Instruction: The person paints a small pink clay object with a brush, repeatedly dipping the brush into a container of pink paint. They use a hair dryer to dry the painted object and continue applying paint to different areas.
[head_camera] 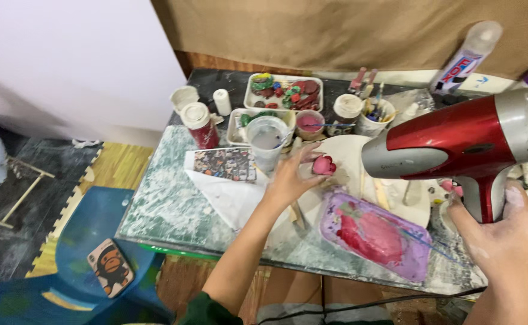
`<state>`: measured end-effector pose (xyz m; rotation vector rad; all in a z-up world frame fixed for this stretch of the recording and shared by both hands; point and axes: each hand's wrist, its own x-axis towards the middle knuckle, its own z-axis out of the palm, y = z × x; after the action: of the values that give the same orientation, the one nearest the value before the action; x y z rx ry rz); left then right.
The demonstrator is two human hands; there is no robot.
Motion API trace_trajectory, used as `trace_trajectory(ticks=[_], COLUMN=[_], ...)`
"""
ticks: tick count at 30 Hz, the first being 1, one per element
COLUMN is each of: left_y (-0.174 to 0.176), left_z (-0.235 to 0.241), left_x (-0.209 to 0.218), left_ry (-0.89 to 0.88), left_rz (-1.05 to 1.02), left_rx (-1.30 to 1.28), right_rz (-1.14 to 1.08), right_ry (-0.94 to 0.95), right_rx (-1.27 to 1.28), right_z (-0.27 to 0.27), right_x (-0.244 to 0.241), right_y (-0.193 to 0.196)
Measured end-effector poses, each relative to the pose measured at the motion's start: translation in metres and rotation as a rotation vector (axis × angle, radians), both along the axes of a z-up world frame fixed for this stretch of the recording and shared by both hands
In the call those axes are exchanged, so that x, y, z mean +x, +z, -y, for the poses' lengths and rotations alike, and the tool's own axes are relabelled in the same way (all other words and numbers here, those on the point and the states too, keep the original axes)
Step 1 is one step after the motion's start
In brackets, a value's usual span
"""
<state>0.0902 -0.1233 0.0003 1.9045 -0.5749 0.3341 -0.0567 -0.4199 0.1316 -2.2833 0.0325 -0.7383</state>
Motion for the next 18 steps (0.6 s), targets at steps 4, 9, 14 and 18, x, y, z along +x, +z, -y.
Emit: trace_trajectory(ticks=[4, 9, 14, 18], left_y=[0.001, 0.001, -0.008, -0.016], left_z=[0.026, 0.05, 0.058, 0.057], left_x=[0.032, 0.058, 0.064, 0.063], left_ry=[-0.135, -0.204, -0.21, -0.145], left_rz=[-0.065, -0.064, -0.164, -0.091], left_rx=[0.008, 0.134, 0.215, 0.341], right_rz=[-0.045, -0.159, -0.271, -0.283], right_ry=[-0.179, -0.252, -0.226, -0.157], right_rx=[-0.222, -0.261, -0.413, -0.387], right_z=[0.018, 0.028, 0.029, 0.016], right_x=[0.013, 0.043, 0.066, 0.074], right_y=[0.009, 0.002, -0.012, -0.01])
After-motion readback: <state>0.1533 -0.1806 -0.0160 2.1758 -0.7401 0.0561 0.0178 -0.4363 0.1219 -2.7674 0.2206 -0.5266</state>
